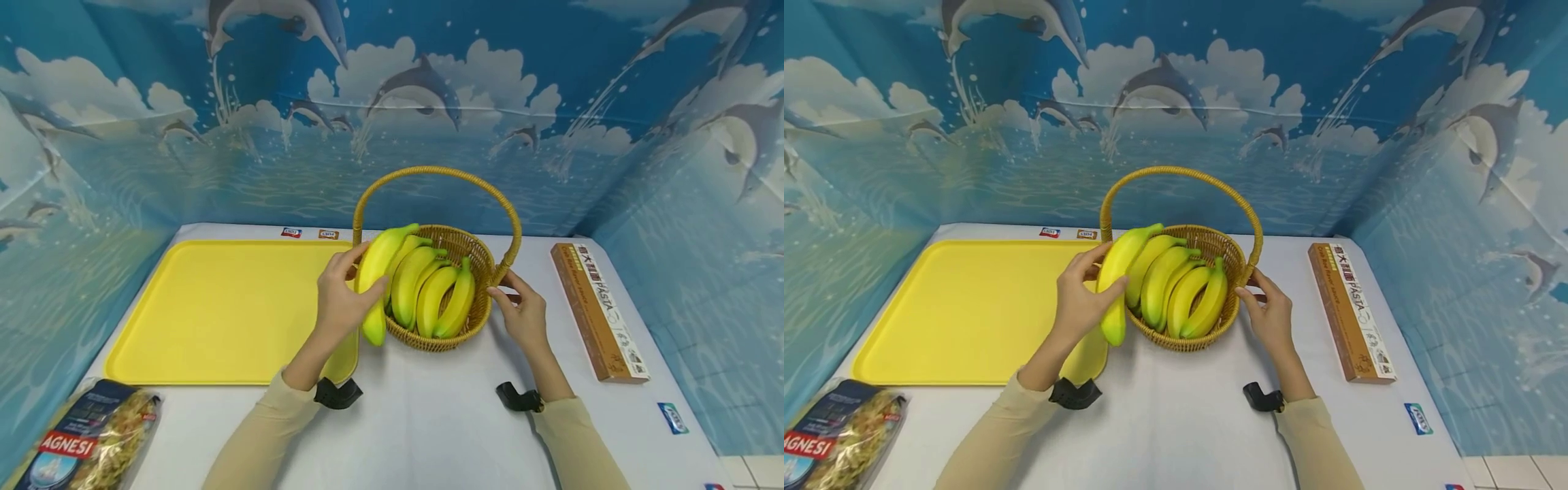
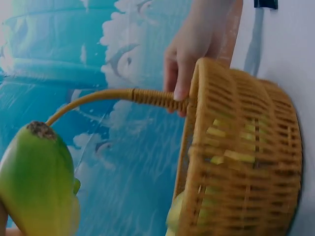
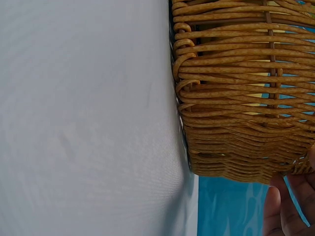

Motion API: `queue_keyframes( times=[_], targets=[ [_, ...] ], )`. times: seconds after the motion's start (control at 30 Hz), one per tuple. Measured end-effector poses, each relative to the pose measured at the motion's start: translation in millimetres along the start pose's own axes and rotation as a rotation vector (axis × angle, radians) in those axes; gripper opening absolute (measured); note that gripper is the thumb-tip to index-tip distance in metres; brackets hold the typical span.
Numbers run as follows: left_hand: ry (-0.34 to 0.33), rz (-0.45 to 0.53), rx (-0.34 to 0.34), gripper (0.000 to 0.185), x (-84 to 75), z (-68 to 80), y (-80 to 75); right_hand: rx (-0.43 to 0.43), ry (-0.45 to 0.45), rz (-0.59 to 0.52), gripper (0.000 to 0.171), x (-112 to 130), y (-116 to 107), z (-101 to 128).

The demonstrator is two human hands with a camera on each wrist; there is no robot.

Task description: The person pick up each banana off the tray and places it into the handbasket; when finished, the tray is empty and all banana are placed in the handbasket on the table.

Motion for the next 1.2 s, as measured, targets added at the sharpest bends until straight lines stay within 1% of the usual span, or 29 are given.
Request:
queue_keyframes(
  times=[0.13, 0.23, 0.33, 0.43, 0.57, 0.73, 0.83, 1.0, 1.07, 1.2],
  targets=[
    [0.026, -0.047, 0.091, 0.059, -3.6, -10.1, 30.3, -0.004, 0.0, 0.001, 0.046, 2, 3, -1],
    [0.031, -0.095, 0.158, 0.059, -2.6, -16.2, 49.8, -0.008, 0.002, 0.0, 0.045, 11, 3, -1],
    [0.042, -0.156, 0.212, 0.059, 2.2, -21.0, 65.5, -0.007, 0.004, -0.005, 0.044, 27, 1, 0],
    [0.047, -0.219, 0.25, 0.059, 9.5, -24.0, 76.7, -0.001, 0.002, -0.008, 0.043, 41, -2, 0],
    [0.038, -0.294, 0.279, 0.059, 19.0, -24.2, 85.8, 0.004, 0.002, -0.007, 0.043, 46, -4, 2],
    [0.034, -0.441, 0.308, 0.058, 28.7, -22.1, 95.0, 0.006, 0.008, -0.01, 0.043, 45, -4, 3],
    [0.041, -0.52, 0.318, 0.06, 31.1, -21.8, 100.1, 0.002, 0.008, -0.011, 0.042, 45, -5, 3],
    [0.063, -0.622, 0.329, 0.06, 30.5, -20.8, 105.5, -0.001, 0.002, -0.006, 0.042, 46, -6, 3],
    [0.074, -0.647, 0.335, 0.059, 30.0, -18.9, 106.5, -0.002, 0.002, -0.005, 0.042, 46, -6, 3],
    [0.101, -0.651, 0.337, 0.056, 30.0, -19.3, 107.0, 0.002, 0.004, -0.008, 0.043, 23, 0, 1]
  ],
)
Point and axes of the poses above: each hand's wrist, its own z-axis away from the middle knuckle, its own y-axis out of the palm, x = y × z, the point moved 2 cm from there along -z, towards the middle knuckle, and after that the axes turned 7 degrees about z, right-handed, at the moved point
